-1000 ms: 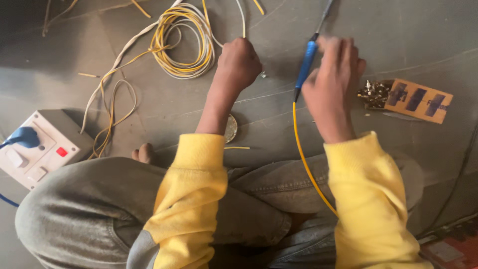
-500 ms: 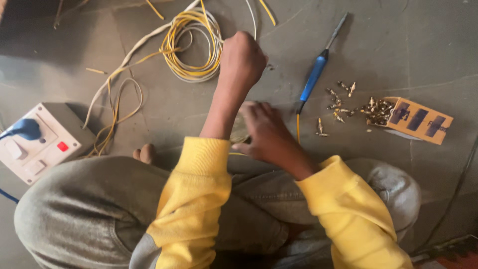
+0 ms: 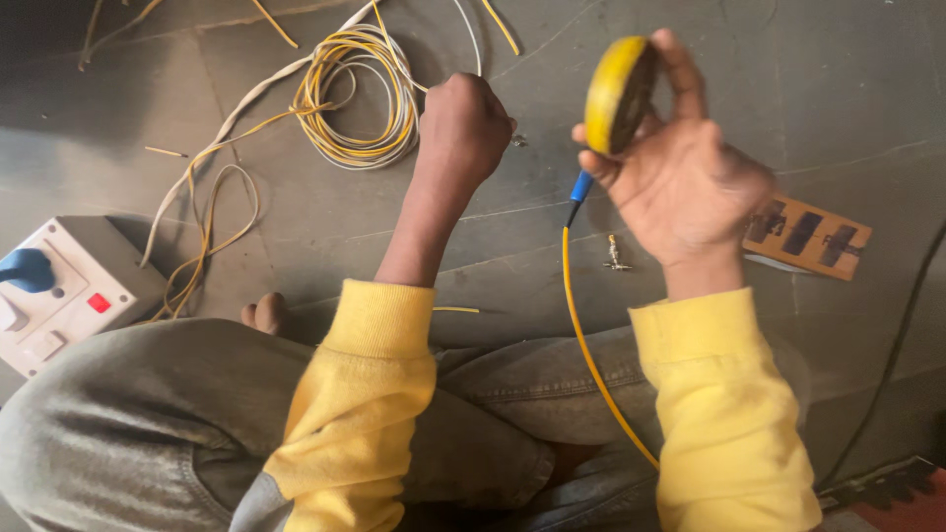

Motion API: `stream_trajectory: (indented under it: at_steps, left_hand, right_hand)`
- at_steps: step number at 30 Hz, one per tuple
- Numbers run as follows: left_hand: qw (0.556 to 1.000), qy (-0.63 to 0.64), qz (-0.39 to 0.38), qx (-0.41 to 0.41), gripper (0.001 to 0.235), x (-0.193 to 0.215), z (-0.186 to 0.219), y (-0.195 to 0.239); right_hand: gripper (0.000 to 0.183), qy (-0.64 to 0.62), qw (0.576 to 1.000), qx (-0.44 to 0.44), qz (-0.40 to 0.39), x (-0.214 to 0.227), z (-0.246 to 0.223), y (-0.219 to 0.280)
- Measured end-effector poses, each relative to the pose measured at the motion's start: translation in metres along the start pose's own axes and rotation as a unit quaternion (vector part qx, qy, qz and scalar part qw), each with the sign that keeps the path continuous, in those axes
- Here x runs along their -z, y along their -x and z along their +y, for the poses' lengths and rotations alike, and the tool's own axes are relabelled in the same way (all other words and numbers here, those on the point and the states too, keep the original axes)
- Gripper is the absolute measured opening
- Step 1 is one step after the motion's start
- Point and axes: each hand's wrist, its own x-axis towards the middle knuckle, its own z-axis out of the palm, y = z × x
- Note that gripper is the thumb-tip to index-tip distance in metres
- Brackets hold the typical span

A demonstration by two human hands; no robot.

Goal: The person sits on the floor and solders small metal connectors onto the ends of yellow and white wires using a soldering iron and solder wire. They repeatedly pick up a wire, apply the soldering iron to the connector, and add solder to secure the connection.

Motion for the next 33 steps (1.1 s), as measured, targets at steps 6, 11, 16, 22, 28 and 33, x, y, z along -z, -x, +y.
stream_trajectory:
  at_steps: [6,11,16,22,28,33]
  left_hand:
    - [0.998,-0.056,0.012,-0.027,0.011,-0.013,0.004,0.011]
    - [0.993,-0.096,0.036,-0.058,0.008,-0.012,-0.003,0.018]
    - [0.993,-0.114,0.022,-0.036,0.009,-0.007,-0.003,0.02]
    - [0.993,-0.105,0.036,-0.034,0.007,-0.006,0.007,0.022]
    - [0.995,-0.089,0.03,-0.016,0.005,-0.001,0.012,0.023]
    - [0.996,-0.078,0.047,-0.023,0.008,0.002,0.013,0.022]
  right_hand:
    - [0.082,0.145,0.986,-0.063,0.049,0.0,0.041,-0.02]
    - [0.05,0.293,0.913,-0.053,0.278,0.022,0.044,-0.032]
    - [0.032,0.572,0.756,0.102,0.303,0.054,0.038,-0.033]
    - [0.075,0.847,0.481,0.185,0.128,0.072,0.044,-0.079]
    - [0.071,0.845,0.513,0.14,0.063,0.085,0.053,-0.127]
    - [0.04,0.638,0.746,0.086,0.174,0.075,0.023,-0.082]
